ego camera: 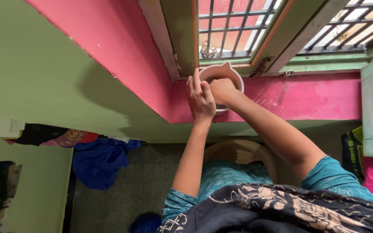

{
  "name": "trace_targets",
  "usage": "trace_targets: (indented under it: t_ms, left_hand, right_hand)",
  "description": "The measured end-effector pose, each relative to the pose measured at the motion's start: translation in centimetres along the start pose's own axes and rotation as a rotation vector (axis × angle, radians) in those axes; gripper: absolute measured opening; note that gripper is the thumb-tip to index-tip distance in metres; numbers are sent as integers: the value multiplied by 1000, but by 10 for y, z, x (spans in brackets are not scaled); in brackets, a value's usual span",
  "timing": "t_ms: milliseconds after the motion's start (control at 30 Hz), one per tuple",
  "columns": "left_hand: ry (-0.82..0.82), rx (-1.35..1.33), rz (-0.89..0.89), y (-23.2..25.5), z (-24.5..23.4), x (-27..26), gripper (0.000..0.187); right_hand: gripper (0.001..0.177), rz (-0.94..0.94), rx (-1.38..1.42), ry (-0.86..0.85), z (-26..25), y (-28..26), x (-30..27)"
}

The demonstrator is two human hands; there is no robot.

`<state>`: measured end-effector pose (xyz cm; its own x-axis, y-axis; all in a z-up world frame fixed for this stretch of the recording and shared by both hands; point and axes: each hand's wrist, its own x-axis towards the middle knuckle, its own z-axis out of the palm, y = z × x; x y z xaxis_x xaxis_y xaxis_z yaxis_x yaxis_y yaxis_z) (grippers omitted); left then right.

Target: The person dips a cloth into a pitcher of water, wrings it out, and wipes the metal bars and frame of a window. They repeatedly dip and wring the cloth to continue cleaning the window area.

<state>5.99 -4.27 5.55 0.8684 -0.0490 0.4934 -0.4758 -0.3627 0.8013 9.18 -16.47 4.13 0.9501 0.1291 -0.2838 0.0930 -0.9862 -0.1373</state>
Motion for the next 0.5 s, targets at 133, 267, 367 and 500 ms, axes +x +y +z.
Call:
trace_targets:
  t_ms: [133,267,367,500]
  left_hand:
    - [-6,26,11,-1,1,0,70]
    - [-13,30,-30,-4,1,2,68]
    - [-23,30,-25,-4,2,3,67]
    - [-18,44,-8,-4,2,5,66]
  right_hand:
    - [28,-127,131,412,-3,3,-7]
    - [21,-248,190,754,-5,0,-8]
    - [23,-232,315,771,-1,4,-8]
    - [28,-191,236,183,16,13,7]
